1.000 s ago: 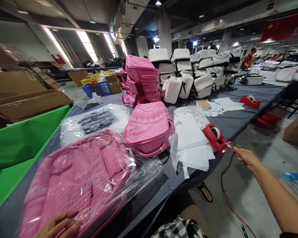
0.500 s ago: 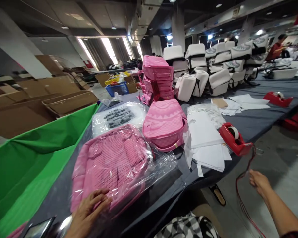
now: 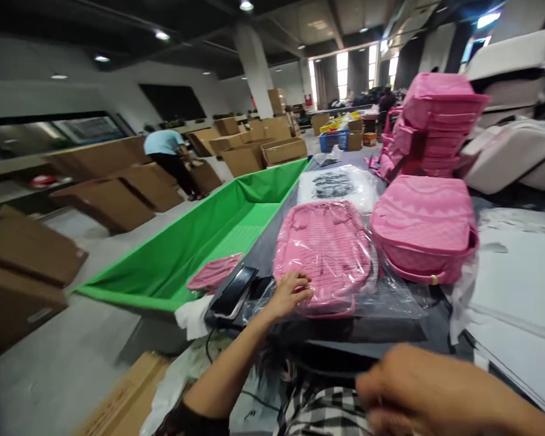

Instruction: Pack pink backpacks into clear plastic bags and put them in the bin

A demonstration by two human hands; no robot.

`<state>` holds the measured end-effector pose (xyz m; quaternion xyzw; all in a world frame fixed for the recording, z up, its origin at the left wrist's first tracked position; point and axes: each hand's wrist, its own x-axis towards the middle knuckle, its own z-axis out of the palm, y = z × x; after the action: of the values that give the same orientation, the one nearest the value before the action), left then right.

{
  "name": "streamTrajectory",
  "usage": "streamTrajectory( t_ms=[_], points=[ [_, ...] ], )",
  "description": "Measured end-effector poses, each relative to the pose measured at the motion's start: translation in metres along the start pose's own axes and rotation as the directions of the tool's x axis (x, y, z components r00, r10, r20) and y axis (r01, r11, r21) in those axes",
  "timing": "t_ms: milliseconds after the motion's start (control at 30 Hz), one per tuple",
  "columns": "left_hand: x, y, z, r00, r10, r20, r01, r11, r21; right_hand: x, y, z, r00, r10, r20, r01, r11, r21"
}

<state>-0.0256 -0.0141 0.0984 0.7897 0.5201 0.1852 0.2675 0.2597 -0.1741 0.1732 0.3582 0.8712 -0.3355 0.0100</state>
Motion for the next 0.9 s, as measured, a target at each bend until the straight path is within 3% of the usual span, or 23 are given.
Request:
streamTrajectory(
  t_ms=[133,267,500,733,900],
  points=[
    [0.0,0.002,0.001,1.0,-0.01,-0.015,0.009,0.999,-0.035,0.083,0.007,-0.064,0.993,-0.044,0.112,0.056,0.993,-0.108],
    [0.0,0.002,0.001,0.999,-0.01,-0.03,0.008,0.998,-0.062,0.119,0.04,-0.09,0.986,0.048,0.161,-0.007,0.969,-0.247],
    [-0.002,0.005,-0.001,0.999,0.022,-0.029,-0.023,0.998,-0.051,0.145,0.055,-0.098,0.984,0.112,0.139,-0.036,0.889,-0.457],
    [-0.003,0.002,0.001,0.998,0.041,-0.042,-0.043,0.997,-0.061,0.168,0.059,-0.09,0.983,0.183,0.027,-0.115,0.72,-0.684],
    [-0.004,0.0,0.002,0.998,0.062,-0.026,-0.063,0.997,-0.039,0.188,0.062,-0.092,0.979,0.204,-0.005,-0.151,0.706,-0.692]
  ],
)
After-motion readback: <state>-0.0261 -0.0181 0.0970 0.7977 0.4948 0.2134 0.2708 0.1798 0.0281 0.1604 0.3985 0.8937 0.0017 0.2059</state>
